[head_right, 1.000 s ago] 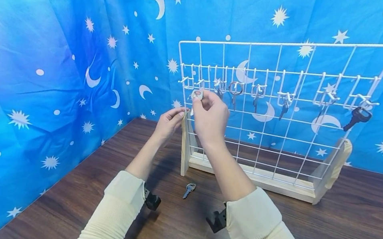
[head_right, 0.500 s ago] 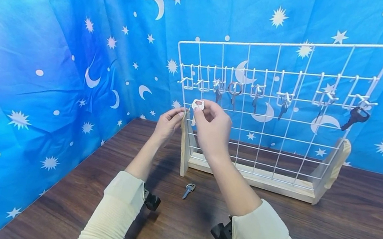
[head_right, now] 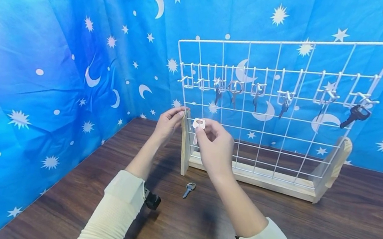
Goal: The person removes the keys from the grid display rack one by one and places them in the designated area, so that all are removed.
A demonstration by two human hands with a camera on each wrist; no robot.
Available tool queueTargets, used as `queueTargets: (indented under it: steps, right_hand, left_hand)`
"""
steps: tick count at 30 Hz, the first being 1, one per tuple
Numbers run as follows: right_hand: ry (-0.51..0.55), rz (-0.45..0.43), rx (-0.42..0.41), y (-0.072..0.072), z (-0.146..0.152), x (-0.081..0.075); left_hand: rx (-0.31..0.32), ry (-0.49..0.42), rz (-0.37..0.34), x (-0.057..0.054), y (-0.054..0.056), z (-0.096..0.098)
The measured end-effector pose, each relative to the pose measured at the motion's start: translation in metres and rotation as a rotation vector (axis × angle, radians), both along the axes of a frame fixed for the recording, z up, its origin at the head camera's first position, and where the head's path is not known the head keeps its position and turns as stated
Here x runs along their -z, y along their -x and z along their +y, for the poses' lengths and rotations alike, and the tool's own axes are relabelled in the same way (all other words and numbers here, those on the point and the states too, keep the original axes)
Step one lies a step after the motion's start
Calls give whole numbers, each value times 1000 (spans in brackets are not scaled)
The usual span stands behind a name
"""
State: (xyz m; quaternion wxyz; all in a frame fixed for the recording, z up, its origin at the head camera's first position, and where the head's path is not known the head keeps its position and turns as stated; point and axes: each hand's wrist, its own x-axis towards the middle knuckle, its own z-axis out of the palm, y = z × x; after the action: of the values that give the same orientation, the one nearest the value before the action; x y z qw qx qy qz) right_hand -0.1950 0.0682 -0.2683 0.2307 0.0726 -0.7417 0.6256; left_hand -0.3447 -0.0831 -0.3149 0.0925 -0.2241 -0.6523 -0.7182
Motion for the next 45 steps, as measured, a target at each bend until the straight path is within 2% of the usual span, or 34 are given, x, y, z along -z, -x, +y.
queueTargets:
  steps: [12,19,28,39,45]
  right_hand:
    - [-64,-62,-26,-2,3,29]
    - [-74,-153,-46,3,1,47]
    - [-116,-240,-125,5,6,66]
    - [-116,-363,-201,11,15,87]
    - [-133,-458,-297,20,15,98]
  left_hand:
    - [-3,-1,-8,0,1,0]
    - [-6,10,-4,1,0,-1]
    - [-6,9,-7,0,0,-1]
    - [-9,14,-5,0,1,0]
    - [-4,7,-6,1,1,0]
